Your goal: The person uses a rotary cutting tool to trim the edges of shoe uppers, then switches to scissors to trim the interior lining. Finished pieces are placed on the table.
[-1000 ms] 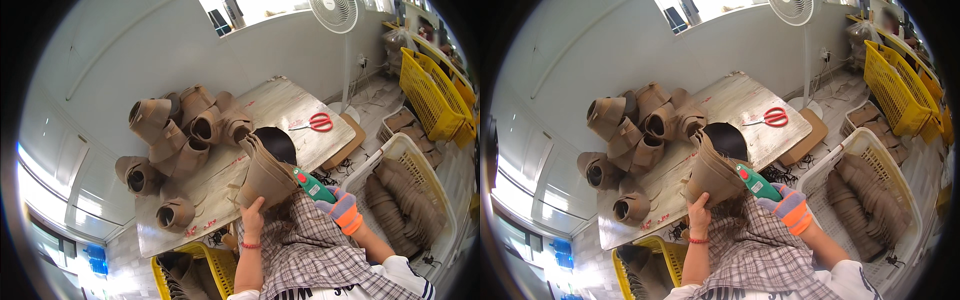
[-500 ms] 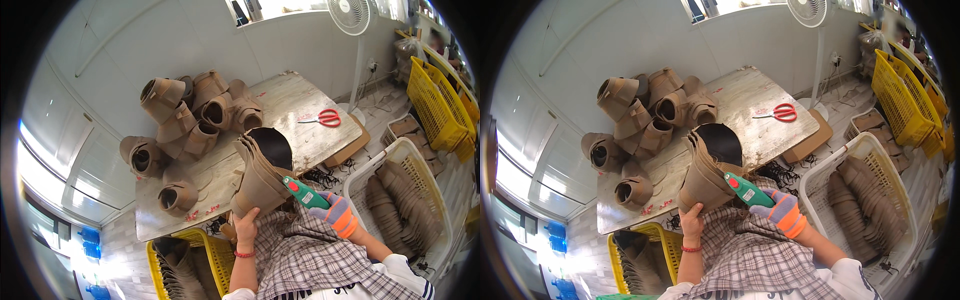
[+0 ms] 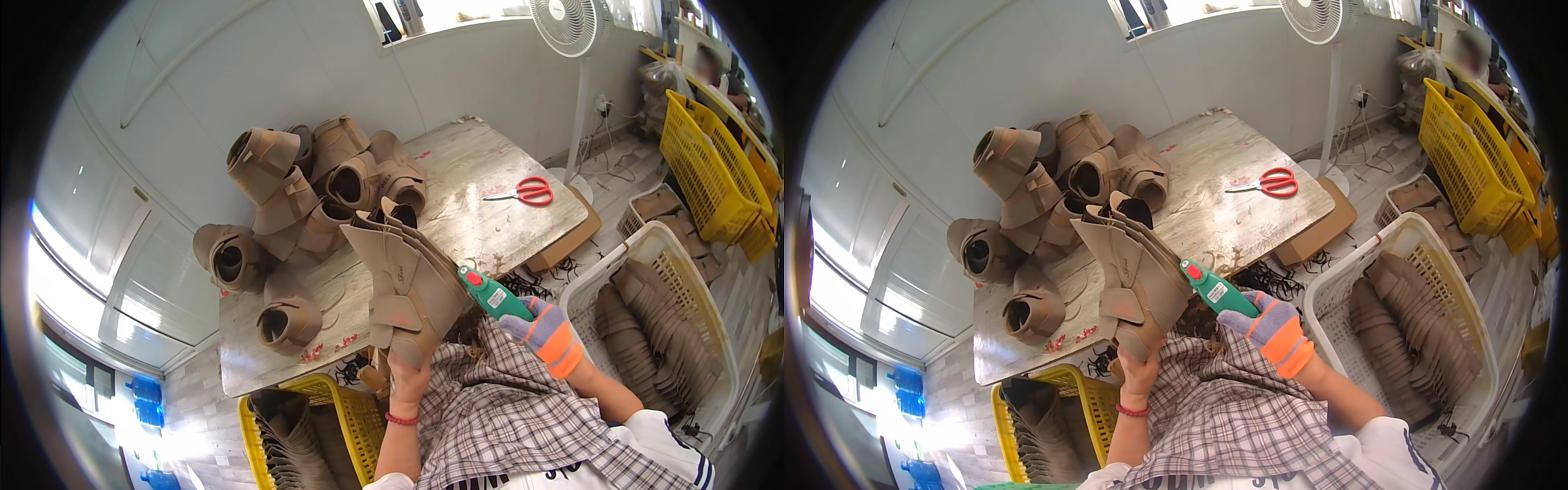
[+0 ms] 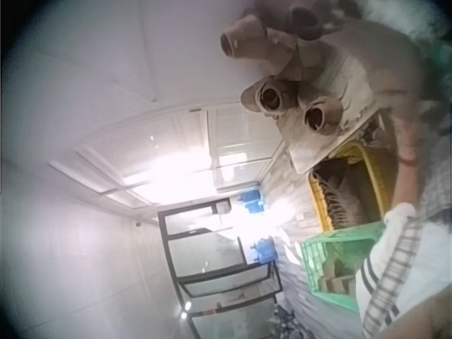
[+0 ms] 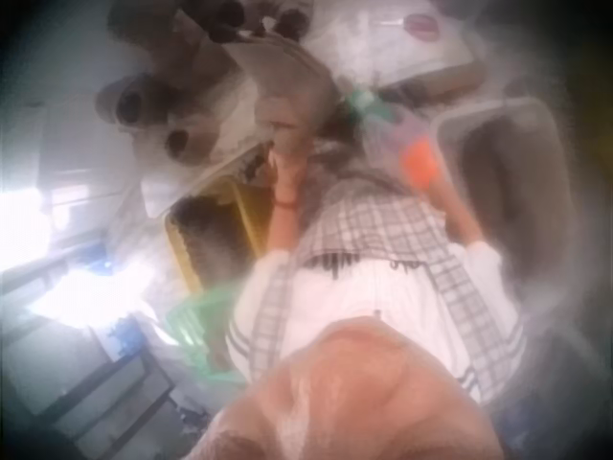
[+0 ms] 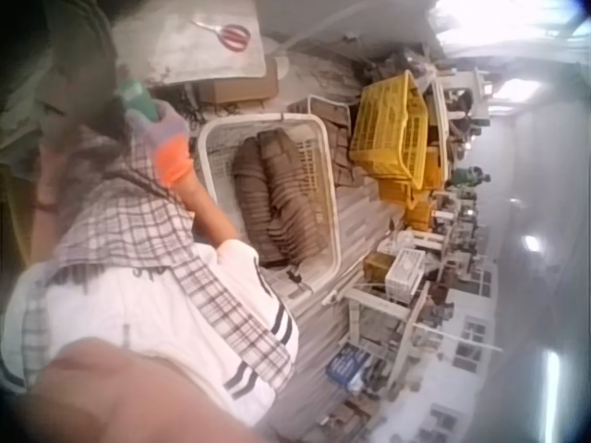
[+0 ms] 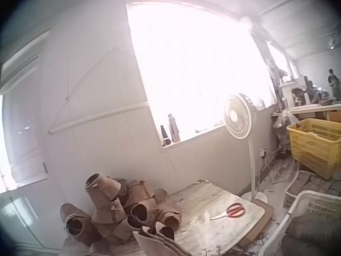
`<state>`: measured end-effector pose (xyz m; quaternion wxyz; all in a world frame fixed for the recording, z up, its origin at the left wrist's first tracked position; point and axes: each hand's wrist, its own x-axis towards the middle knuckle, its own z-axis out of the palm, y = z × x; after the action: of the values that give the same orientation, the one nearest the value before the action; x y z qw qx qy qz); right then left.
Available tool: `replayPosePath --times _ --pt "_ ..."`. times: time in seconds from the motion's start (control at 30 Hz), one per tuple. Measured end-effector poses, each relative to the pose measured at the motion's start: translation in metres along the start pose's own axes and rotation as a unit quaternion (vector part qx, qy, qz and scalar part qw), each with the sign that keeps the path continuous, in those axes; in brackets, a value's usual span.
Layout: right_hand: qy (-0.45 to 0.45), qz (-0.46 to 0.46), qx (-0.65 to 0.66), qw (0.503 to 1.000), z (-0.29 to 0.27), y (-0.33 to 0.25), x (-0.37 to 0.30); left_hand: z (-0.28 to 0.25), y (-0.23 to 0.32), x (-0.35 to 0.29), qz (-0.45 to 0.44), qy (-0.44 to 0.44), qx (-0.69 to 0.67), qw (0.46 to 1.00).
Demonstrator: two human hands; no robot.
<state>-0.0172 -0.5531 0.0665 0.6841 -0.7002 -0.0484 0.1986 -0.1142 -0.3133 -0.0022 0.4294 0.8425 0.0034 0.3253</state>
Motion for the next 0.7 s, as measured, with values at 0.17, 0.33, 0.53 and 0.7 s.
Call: replayPosePath --times 0.17,0.33,0.53,0.7 --pt "0.020 0.000 -0.038 0.999 -0.002 -0.010 0.009 -0.006 0.007 0.001 0.117 -0.030 0.157 0.980" --pt "0.015 -0.021 -0.003 1.000 -0.010 -0.020 0.017 -0.010 0.010 -0.002 0.124 -0.069 0.163 0.976" --pt "0.055 -0.025 -0.124 0.990 -0.018 0.003 -0.002 -0.005 0.009 -0.003 0.078 -0.015 0.092 0.993" --pt "0.038 0.005 -0.128 0.991 -0.019 0.013 -0.011 -0.002 0.004 -0.003 0.089 -0.017 0.090 0.992"
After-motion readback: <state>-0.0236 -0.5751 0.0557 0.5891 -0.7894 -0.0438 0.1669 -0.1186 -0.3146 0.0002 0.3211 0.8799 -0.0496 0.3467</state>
